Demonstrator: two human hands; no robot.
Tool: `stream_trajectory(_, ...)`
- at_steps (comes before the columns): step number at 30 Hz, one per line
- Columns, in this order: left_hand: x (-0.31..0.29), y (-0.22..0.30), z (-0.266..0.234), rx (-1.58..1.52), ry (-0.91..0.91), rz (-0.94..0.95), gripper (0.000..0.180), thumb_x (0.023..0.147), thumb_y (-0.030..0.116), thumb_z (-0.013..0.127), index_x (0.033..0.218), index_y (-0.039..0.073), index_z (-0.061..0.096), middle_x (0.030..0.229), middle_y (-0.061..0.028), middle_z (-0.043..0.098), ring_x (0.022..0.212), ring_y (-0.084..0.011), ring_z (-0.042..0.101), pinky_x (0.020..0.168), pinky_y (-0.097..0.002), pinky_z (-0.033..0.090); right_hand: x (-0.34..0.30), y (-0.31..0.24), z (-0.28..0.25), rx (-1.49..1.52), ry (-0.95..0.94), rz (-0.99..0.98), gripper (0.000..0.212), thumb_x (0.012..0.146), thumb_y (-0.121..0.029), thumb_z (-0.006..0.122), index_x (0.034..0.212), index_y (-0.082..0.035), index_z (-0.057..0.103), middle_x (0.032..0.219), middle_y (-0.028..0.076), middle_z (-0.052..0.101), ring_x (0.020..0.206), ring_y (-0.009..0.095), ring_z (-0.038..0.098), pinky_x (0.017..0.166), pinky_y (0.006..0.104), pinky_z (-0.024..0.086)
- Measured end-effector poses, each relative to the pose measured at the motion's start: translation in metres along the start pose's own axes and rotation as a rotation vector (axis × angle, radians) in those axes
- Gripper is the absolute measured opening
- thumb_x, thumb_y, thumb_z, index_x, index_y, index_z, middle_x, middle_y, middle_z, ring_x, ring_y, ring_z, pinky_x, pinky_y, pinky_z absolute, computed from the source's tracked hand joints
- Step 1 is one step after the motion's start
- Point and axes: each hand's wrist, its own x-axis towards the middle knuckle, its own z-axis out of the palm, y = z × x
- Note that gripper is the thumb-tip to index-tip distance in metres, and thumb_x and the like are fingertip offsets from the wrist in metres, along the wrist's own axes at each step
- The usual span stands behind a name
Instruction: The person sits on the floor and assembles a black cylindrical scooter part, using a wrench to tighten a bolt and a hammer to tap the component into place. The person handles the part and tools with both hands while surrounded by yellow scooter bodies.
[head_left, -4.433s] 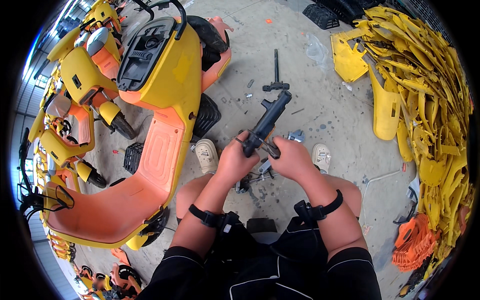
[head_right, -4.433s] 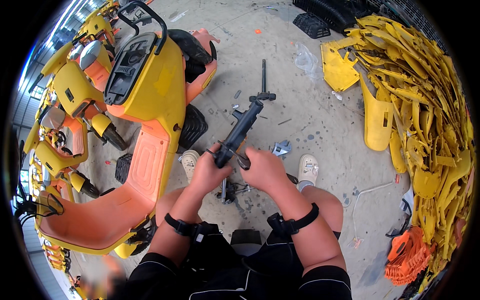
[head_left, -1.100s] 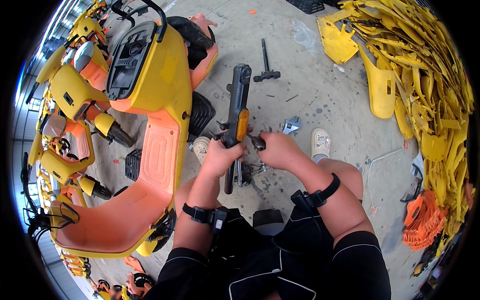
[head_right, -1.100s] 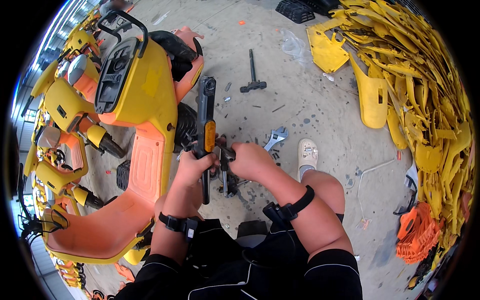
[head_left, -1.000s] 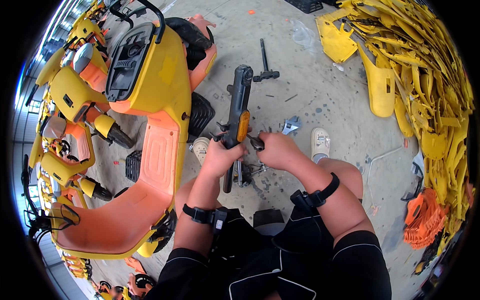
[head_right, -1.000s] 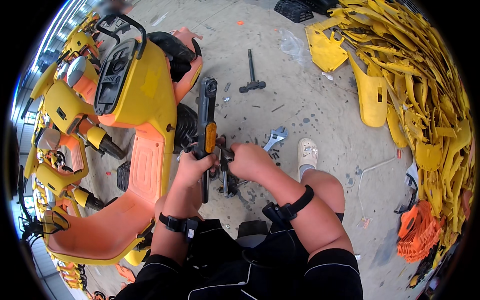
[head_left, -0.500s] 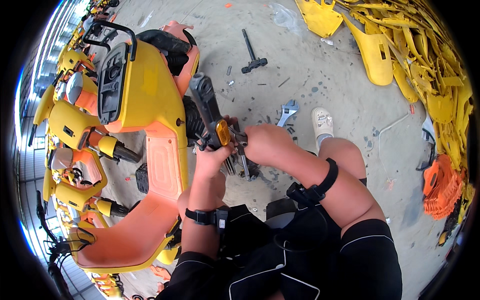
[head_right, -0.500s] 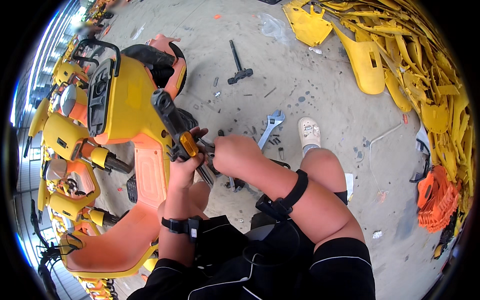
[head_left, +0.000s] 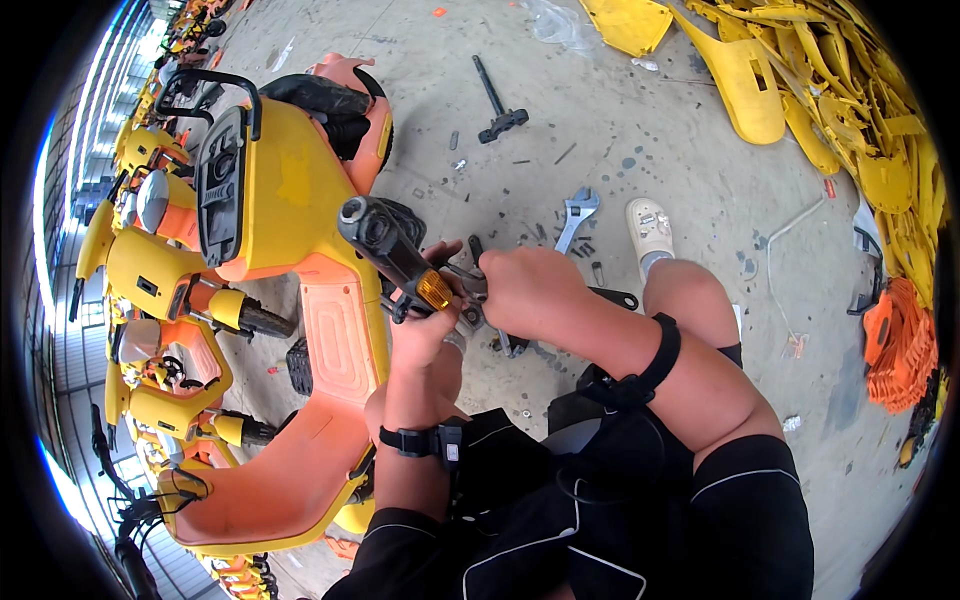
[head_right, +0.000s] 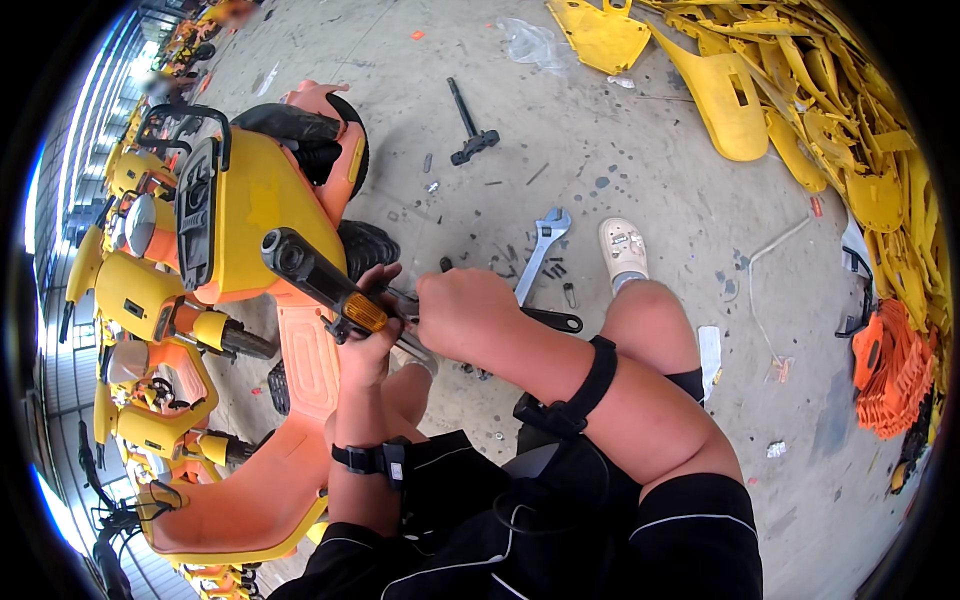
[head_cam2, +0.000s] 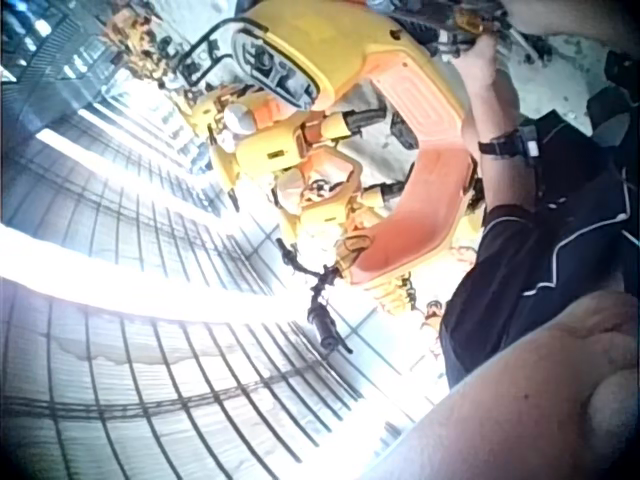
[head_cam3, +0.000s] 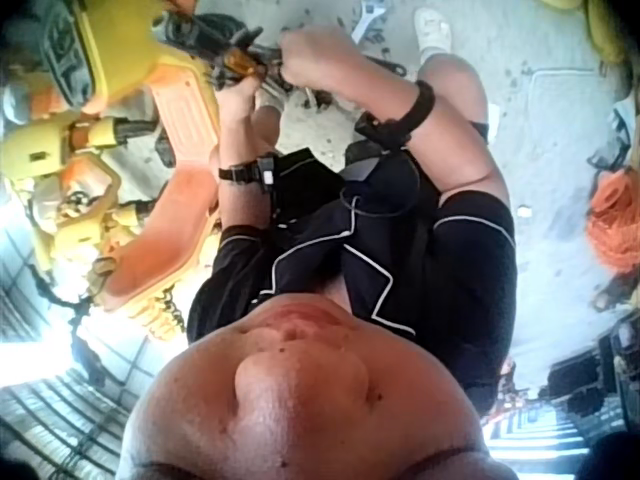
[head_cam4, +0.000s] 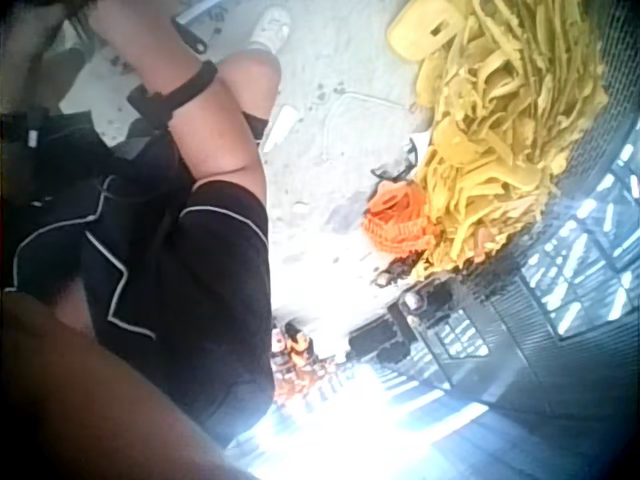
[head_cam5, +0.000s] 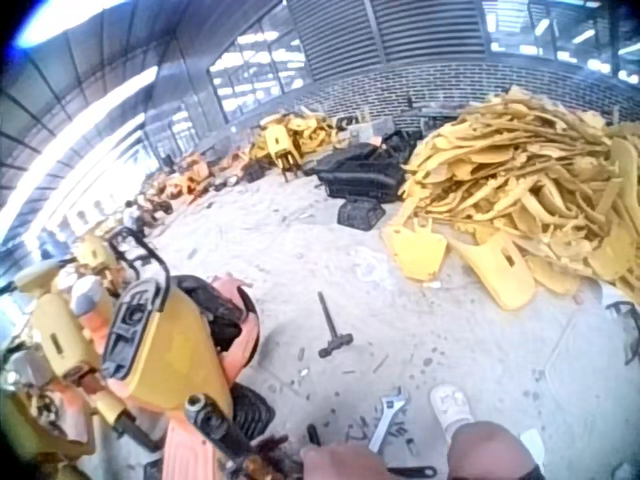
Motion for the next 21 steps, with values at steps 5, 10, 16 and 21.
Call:
stream_trajectory(5,0.000,0.003,-0.010,0.147,-0.045,0.029,0.060,0.068,-0.009,0.061,0.128,-0.007,0.056,0.126,-0.0173,0.062,0.090,-0.0130,0.061,0.079,-0.0290,0.052,0.001,0.002,0.005,0.111,-0.047,-0.005,0.022,0.078,-0.017,0.062,0.093,-0.001,0.066,0.082,0.020,0.069,0.081,0.041,0.068,0.070,0.0490,0.053)
stream_trajectory(10,-0.004,0.009,-0.016,0.196,-0.077,0.056,0.057,0.063,-0.007,0.064,0.120,-0.007,0.061,0.115,-0.0133,0.066,0.093,-0.0123,0.062,0.080,-0.0275,0.050,0.001,0.003,0.017,0.297,-0.122,0.016,0.022,0.078,-0.015,0.060,0.094,0.001,0.064,0.083,0.023,0.068,0.083,0.041,0.066,0.071,0.0477,0.051)
stream_trajectory(16,-0.005,0.029,-0.010,0.252,-0.080,-0.113,0.062,0.061,-0.003,0.067,0.123,-0.004,0.063,0.104,-0.0020,0.067,0.094,-0.0090,0.060,0.083,-0.0264,0.049,-0.003,0.002,0.025,0.410,-0.141,0.050,0.026,0.077,-0.015,0.062,0.096,0.002,0.064,0.085,0.024,0.068,0.085,0.043,0.066,0.073,0.0471,0.051)
stream_trajectory(21,-0.008,0.026,-0.014,0.137,-0.146,-0.046,0.064,0.063,-0.003,0.067,0.126,-0.003,0.062,0.110,-0.0036,0.066,0.098,-0.0109,0.060,0.088,-0.0278,0.049,-0.005,0.003,0.032,0.471,-0.163,0.098,0.031,0.079,-0.011,0.064,0.108,0.000,0.063,0.075,0.012,0.066,0.064,0.021,0.065,0.058,0.0359,0.049)
